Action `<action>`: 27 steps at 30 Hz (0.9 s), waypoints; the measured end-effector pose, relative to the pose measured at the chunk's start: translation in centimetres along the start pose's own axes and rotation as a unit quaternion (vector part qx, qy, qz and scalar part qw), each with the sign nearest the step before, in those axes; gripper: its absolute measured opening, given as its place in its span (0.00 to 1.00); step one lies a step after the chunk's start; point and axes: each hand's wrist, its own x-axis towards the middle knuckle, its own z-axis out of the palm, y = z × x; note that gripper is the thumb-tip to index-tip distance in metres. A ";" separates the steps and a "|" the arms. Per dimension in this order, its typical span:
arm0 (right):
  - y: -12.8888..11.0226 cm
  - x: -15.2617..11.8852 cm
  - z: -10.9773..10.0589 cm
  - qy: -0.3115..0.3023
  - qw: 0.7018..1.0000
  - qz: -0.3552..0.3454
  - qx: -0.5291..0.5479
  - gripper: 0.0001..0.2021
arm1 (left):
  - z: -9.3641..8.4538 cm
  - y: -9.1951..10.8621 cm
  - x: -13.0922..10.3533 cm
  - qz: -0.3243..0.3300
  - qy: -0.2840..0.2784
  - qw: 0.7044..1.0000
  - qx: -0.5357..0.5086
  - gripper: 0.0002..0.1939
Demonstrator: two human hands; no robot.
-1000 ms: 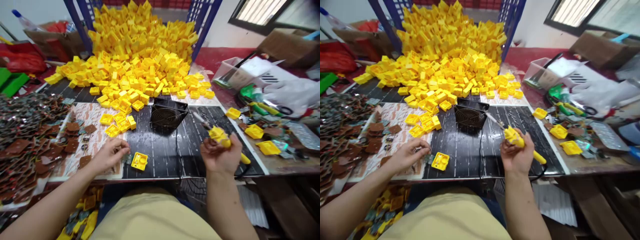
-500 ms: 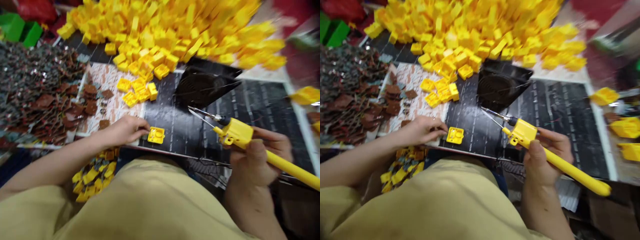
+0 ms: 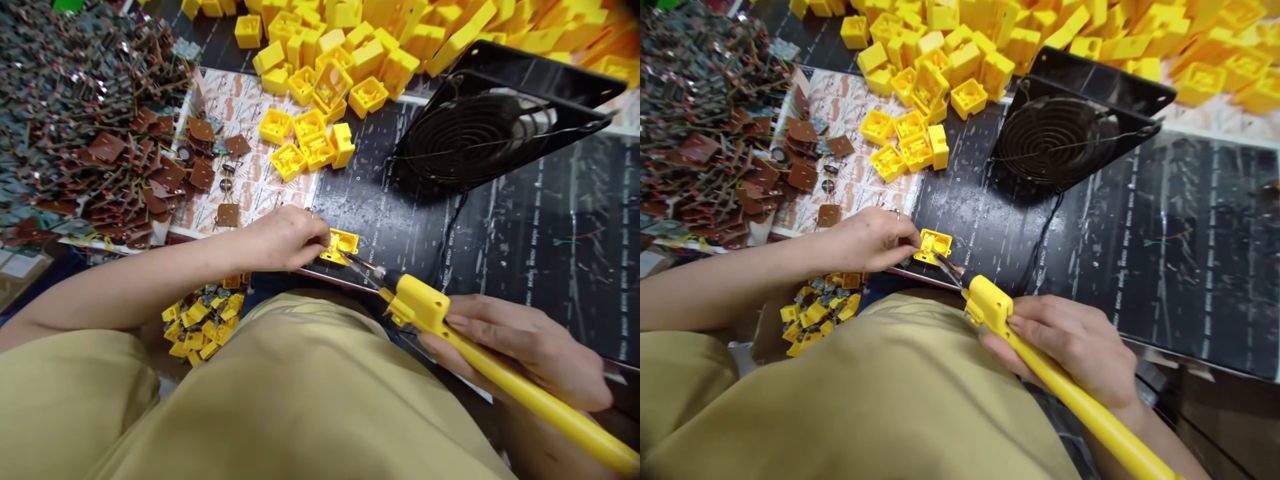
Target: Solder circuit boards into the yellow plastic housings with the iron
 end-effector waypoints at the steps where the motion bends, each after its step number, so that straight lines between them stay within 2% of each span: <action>1: 0.3 0.2 0.1 -0.006 1.000 -0.031 0.002 0.08 | -0.1 0.1 0.1 -0.009 -0.007 1.000 0.003 0.08; 3: 0.4 0.5 0.1 -0.008 0.998 -0.061 -0.001 0.06 | -0.3 0.4 0.1 -0.026 -0.017 1.000 0.005 0.08; 5: 0.3 0.6 0.2 -0.012 0.998 -0.061 -0.009 0.06 | -0.4 0.5 0.2 -0.037 -0.022 0.999 0.011 0.09; 11: 0.0 1.2 0.1 -0.016 0.996 -0.083 -0.037 0.09 | -0.4 1.1 0.6 -0.038 -0.041 0.996 0.074 0.10; 18: 0.4 0.7 -0.2 -0.046 0.995 -0.086 0.004 0.05 | -0.9 1.6 0.9 -0.051 -0.055 0.992 0.098 0.10; 21: 0.5 0.6 0.0 -0.057 0.994 -0.089 0.022 0.09 | -0.9 1.6 1.0 -0.051 -0.077 0.990 0.104 0.11; 24: 0.7 1.0 -0.1 -0.038 0.993 -0.107 0.034 0.14 | -0.9 1.5 1.1 -0.045 -0.084 0.990 0.101 0.10; 27: 0.9 1.2 -0.7 -0.046 0.991 -0.121 0.028 0.14 | -0.9 1.5 1.2 -0.044 -0.085 0.991 0.095 0.10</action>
